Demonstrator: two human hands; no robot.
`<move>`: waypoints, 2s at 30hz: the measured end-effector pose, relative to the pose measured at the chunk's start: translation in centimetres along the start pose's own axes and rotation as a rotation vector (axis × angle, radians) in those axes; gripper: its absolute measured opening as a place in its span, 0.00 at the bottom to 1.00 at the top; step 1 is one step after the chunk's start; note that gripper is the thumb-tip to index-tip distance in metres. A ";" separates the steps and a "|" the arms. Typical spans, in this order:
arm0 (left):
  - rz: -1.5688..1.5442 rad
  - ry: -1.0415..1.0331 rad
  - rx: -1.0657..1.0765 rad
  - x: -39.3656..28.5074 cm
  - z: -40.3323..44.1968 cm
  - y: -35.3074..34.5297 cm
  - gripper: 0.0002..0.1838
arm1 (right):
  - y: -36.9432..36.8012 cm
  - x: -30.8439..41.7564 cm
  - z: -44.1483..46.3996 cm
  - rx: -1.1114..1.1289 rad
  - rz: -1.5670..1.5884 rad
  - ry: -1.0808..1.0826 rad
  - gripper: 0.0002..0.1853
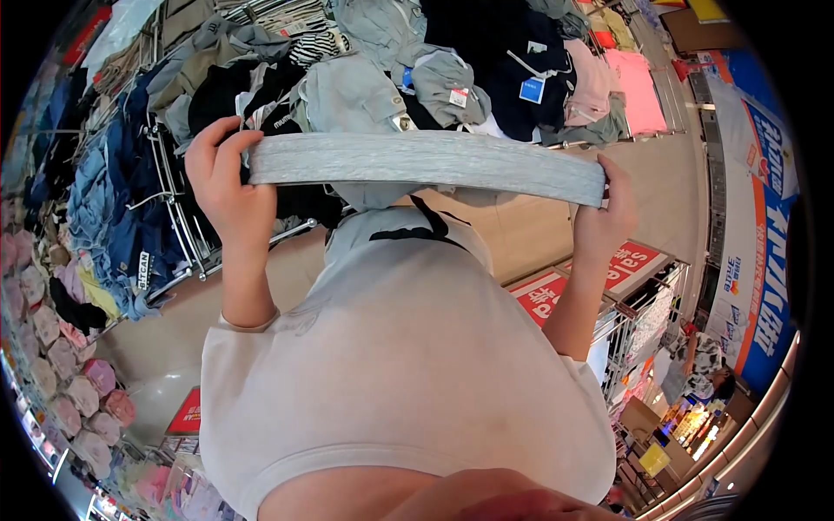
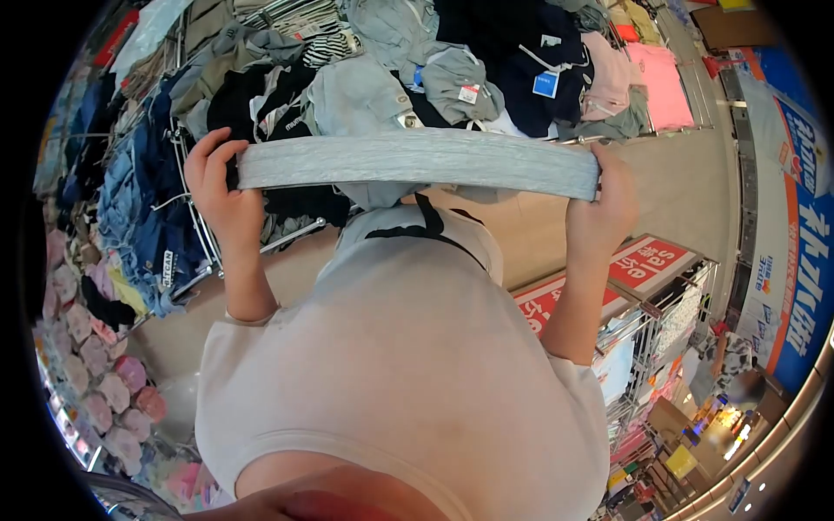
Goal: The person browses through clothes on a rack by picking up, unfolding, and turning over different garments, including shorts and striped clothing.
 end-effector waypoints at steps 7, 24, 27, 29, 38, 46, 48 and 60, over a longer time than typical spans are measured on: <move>0.136 -0.012 -0.130 2.6 0.0 -0.8 0.14 | -1.9 1.6 1.5 0.010 -0.121 0.194 0.22; 0.737 -0.616 -0.992 -7.4 2.1 -0.9 0.16 | 1.4 -13.7 7.5 -0.243 0.052 0.503 0.34; 0.818 -0.643 -0.969 -10.9 3.1 -1.7 0.16 | 1.4 -17.6 9.7 -0.294 0.123 0.609 0.33; 0.850 -0.657 -0.947 -13.2 3.7 -2.8 0.16 | 0.9 -20.0 11.2 -0.303 0.175 0.633 0.32; 0.721 -0.342 -0.395 -18.0 8.2 -11.7 0.09 | -10.0 -23.6 19.9 0.144 0.295 0.413 0.23; 0.782 -0.010 -0.303 -14.0 17.8 -17.3 0.31 | -20.8 -17.6 30.5 0.256 0.405 0.368 0.26; 0.801 0.032 -0.325 -14.4 18.0 -15.6 0.32 | -18.8 -15.7 31.2 0.168 0.464 0.424 0.26; 0.693 -0.108 -0.432 -15.0 8.6 -9.0 0.24 | -13.8 -15.1 23.0 0.349 0.552 0.501 0.28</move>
Point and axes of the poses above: each hand's wrist, its own z-axis towards the middle knuckle, its own y-axis out of the back of the hand, x = y × z, the point moved 4 cm from there along z, towards the middle knuckle, and after that the axes turned 12 degrees about z, right-handed, at the moved point
